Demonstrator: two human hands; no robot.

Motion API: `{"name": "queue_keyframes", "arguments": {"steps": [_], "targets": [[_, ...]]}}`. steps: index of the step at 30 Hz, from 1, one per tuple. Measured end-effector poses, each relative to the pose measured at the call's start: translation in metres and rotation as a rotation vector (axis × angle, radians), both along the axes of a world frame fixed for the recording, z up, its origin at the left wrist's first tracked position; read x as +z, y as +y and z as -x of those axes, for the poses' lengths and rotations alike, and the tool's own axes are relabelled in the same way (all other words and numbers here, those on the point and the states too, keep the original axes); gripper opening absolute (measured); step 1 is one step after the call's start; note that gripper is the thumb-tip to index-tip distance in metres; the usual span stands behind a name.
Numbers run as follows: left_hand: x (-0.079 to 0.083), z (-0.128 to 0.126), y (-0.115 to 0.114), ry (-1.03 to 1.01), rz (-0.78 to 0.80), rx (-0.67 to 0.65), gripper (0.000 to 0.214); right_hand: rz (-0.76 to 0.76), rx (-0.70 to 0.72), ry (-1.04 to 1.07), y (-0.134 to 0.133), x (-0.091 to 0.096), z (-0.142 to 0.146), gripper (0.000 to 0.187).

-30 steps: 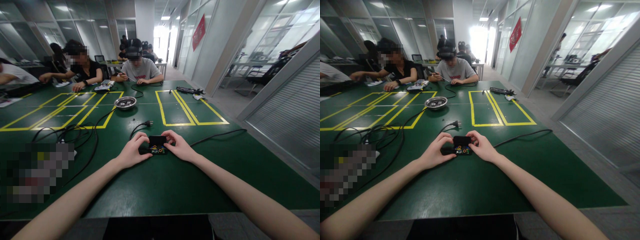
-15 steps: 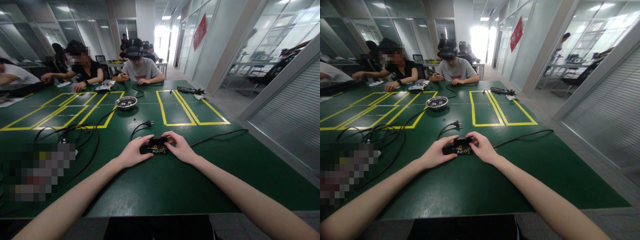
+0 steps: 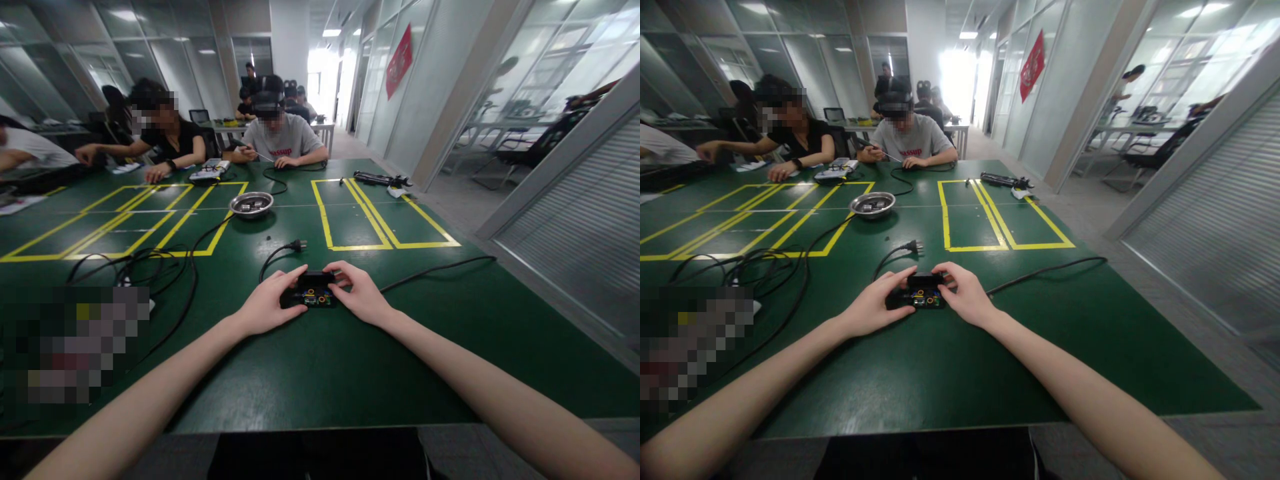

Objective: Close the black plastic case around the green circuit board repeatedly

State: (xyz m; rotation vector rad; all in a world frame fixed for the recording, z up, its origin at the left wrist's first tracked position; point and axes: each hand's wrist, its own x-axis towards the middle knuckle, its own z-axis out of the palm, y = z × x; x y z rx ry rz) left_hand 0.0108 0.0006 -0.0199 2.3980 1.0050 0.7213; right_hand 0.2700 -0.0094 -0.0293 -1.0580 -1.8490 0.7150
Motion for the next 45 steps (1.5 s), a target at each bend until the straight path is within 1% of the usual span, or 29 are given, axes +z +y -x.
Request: {"name": "queue_keyframes", "arguments": {"steps": [4,9,12,16,18,22,26,29,35,37,40,42,45], "targets": [[0.002,0.000,0.000,0.012,-0.010,-0.014,0.081,-0.001,0.007,-0.002,0.000,0.000,0.000,0.028],[0.003,0.000,-0.001,-0.007,-0.012,-0.028,0.074,-0.011,0.052,-0.013,0.000,0.002,-0.002,0.026],[0.004,0.000,-0.001,-0.025,-0.016,-0.048,0.059,-0.037,0.100,-0.038,-0.001,0.006,-0.004,0.019],[0.008,-0.002,-0.002,-0.013,-0.030,-0.075,0.036,-0.128,0.227,-0.082,-0.003,0.011,-0.006,0.013],[0.010,-0.002,-0.002,-0.005,-0.040,-0.083,0.031,-0.158,0.275,-0.121,-0.004,0.013,-0.007,0.017],[0.010,-0.002,-0.003,0.011,-0.069,-0.089,0.022,-0.166,0.337,-0.202,-0.006,0.015,-0.009,0.031],[0.006,-0.003,-0.003,0.029,-0.080,-0.106,0.025,-0.182,0.327,-0.319,-0.006,0.017,-0.012,0.040],[0.005,-0.005,-0.004,0.054,-0.096,-0.114,0.022,-0.179,0.303,-0.408,-0.006,0.021,-0.014,0.043],[0.011,-0.009,-0.008,0.086,-0.085,-0.072,0.020,-0.203,0.221,-0.512,-0.008,0.020,-0.006,0.051],[0.012,-0.012,-0.010,0.100,-0.107,-0.055,0.023,-0.214,0.208,-0.543,-0.008,0.018,-0.002,0.049],[0.011,-0.019,-0.013,0.123,-0.148,-0.013,0.031,-0.240,0.219,-0.562,-0.005,0.014,0.000,0.041],[0.009,-0.021,-0.013,0.147,-0.177,0.013,0.026,-0.253,0.216,-0.561,-0.004,0.013,-0.002,0.037],[0.009,-0.021,-0.010,0.232,-0.270,0.000,0.023,-0.263,0.207,-0.578,-0.003,0.014,-0.004,0.034]]}}
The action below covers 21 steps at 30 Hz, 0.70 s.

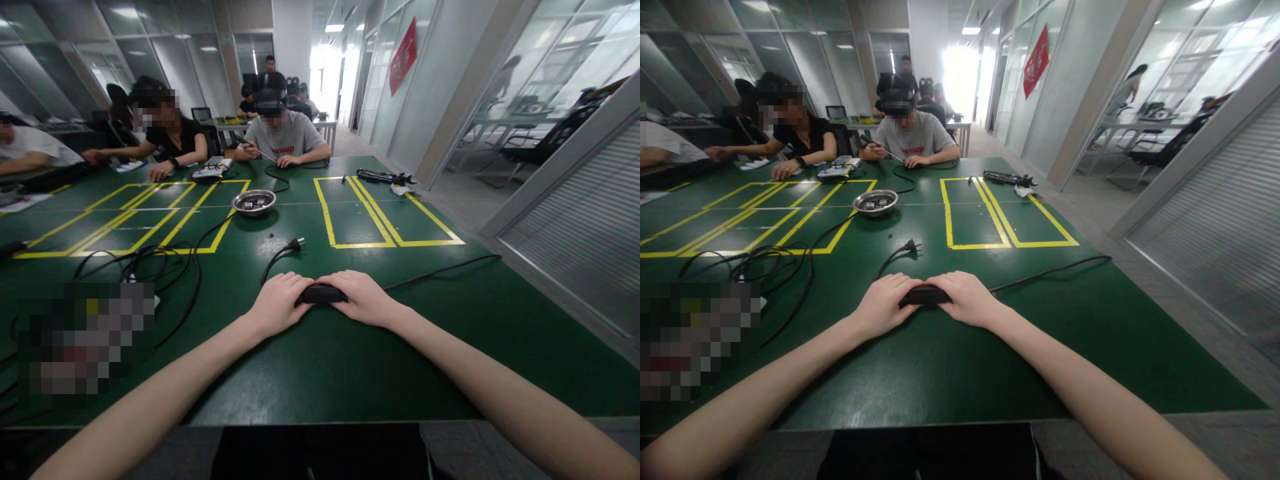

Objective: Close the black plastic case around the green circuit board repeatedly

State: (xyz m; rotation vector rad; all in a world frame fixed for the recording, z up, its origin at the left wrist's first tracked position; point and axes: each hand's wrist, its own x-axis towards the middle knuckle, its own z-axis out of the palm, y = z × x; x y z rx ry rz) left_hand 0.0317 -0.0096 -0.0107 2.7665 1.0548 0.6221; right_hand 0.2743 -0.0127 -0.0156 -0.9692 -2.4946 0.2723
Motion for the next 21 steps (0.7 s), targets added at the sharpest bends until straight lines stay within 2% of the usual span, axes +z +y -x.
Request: {"name": "queue_keyframes", "arguments": {"steps": [5,10,17,21], "targets": [[0.006,0.004,0.003,0.045,-0.086,-0.057,0.036,-0.049,0.044,-0.065,-0.003,0.008,-0.002,0.032],[0.008,0.003,0.000,0.052,-0.070,-0.074,0.032,-0.119,0.089,-0.114,-0.006,0.012,-0.002,0.036],[0.004,0.005,0.001,0.068,-0.164,-0.100,0.044,-0.204,0.052,-0.143,-0.007,0.010,-0.001,0.032],[0.003,0.006,0.001,0.068,-0.150,-0.112,0.043,-0.215,0.047,-0.090,-0.004,0.006,-0.002,0.032]]}}
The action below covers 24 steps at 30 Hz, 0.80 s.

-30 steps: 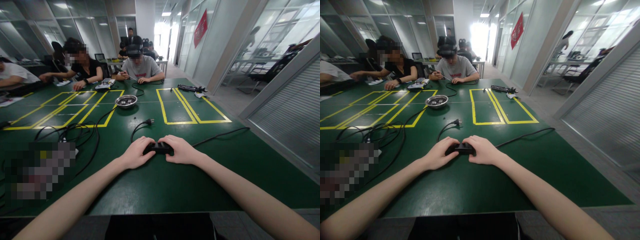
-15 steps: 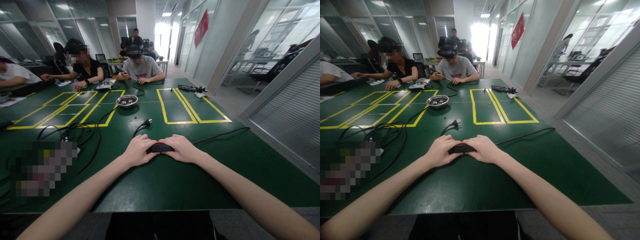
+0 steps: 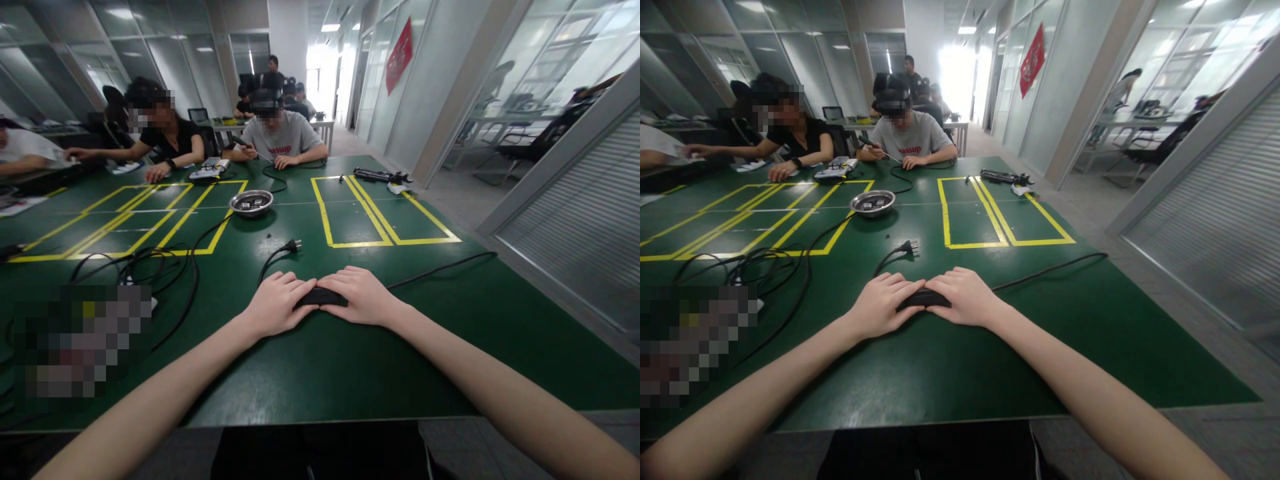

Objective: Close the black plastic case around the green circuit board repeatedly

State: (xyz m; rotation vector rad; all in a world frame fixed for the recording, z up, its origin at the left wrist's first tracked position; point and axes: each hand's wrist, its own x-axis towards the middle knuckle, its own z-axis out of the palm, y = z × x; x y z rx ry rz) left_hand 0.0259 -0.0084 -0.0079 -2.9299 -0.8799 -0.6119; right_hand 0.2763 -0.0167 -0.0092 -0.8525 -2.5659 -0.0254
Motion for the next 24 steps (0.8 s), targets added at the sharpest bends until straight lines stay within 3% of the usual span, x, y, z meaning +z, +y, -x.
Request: {"name": "queue_keyframes", "arguments": {"steps": [3,6,9,11,13,17,19,22,24], "targets": [[-0.001,-0.001,-0.001,-0.072,0.049,0.030,0.049,-0.016,0.017,0.072,0.001,-0.005,-0.004,0.031],[0.000,-0.004,-0.005,-0.194,0.204,0.100,0.060,-0.107,0.046,0.107,0.002,-0.010,-0.008,0.035],[0.003,-0.008,-0.008,-0.316,0.466,0.164,0.045,-0.145,0.052,0.097,0.004,-0.014,-0.010,0.037],[0.005,-0.010,-0.008,-0.352,0.628,0.138,0.038,-0.123,0.041,0.096,0.006,-0.014,-0.009,0.038],[0.005,-0.010,-0.008,-0.420,0.687,0.121,0.033,-0.060,0.035,0.083,0.008,-0.012,-0.007,0.039],[0.001,-0.007,-0.003,-0.426,0.539,0.167,0.028,0.139,0.044,0.114,0.007,-0.006,-0.004,0.049],[-0.002,-0.006,0.000,-0.356,0.403,0.171,0.028,0.210,0.007,0.181,0.005,-0.005,-0.002,0.042],[-0.005,-0.005,0.001,-0.295,0.276,0.146,0.030,0.226,-0.050,0.258,0.001,-0.008,-0.001,0.026],[-0.004,-0.004,0.000,-0.294,0.240,0.162,0.033,0.191,-0.060,0.292,0.001,-0.009,0.000,0.026]]}}
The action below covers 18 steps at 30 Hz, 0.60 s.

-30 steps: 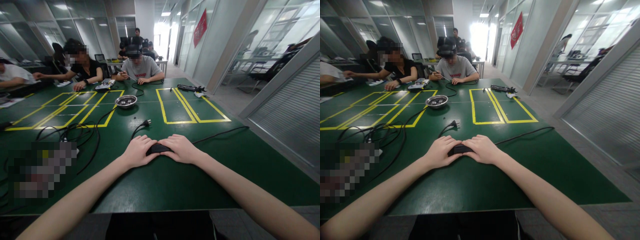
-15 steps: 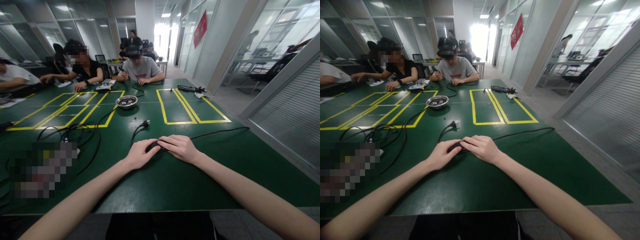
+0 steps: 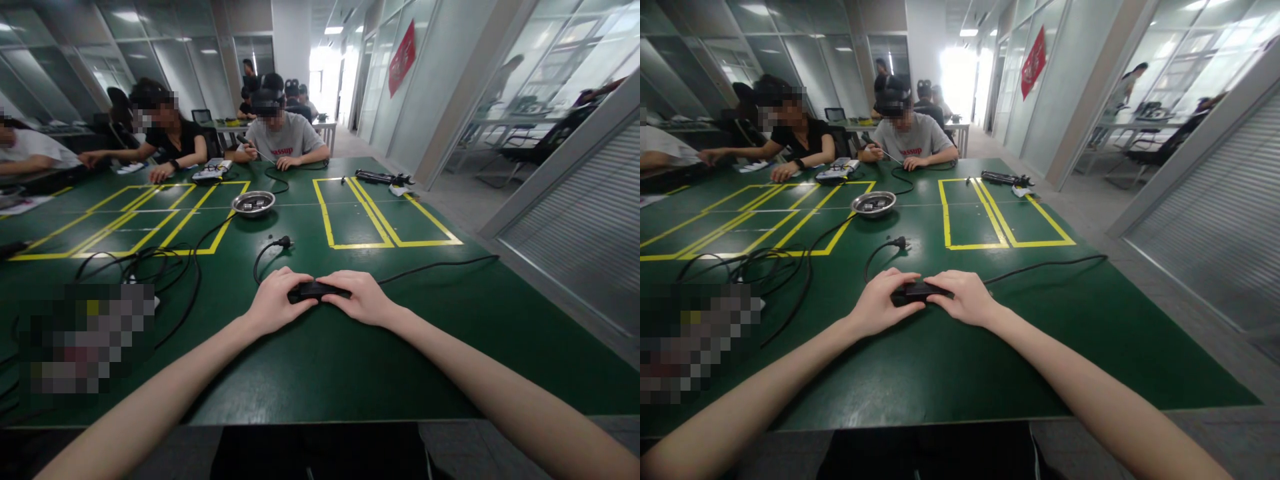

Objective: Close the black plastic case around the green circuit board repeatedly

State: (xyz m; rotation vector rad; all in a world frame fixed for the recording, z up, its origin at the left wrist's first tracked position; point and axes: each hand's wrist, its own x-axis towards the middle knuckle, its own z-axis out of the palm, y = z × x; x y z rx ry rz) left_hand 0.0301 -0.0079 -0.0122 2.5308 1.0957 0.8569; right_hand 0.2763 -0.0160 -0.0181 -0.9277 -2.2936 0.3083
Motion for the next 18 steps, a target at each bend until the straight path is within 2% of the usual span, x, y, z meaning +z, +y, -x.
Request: {"name": "queue_keyframes", "arguments": {"steps": [4,8,13,16,18], "targets": [[0.004,0.001,-0.002,0.018,0.004,0.022,0.028,-0.053,0.026,-0.021,0.001,0.001,0.000,0.033],[0.006,0.001,-0.002,0.009,0.092,0.026,0.027,-0.101,0.072,-0.211,-0.001,0.006,-0.001,0.056],[0.003,0.000,0.000,-0.010,0.243,-0.004,0.028,-0.196,0.099,-0.379,-0.003,0.005,0.003,0.058],[0.002,0.001,0.001,-0.011,0.173,-0.025,0.028,-0.190,0.044,-0.415,0.003,0.001,0.000,0.057],[0.001,0.003,0.002,-0.025,0.048,-0.020,0.037,-0.163,-0.070,-0.399,0.012,-0.001,-0.008,0.056]]}}
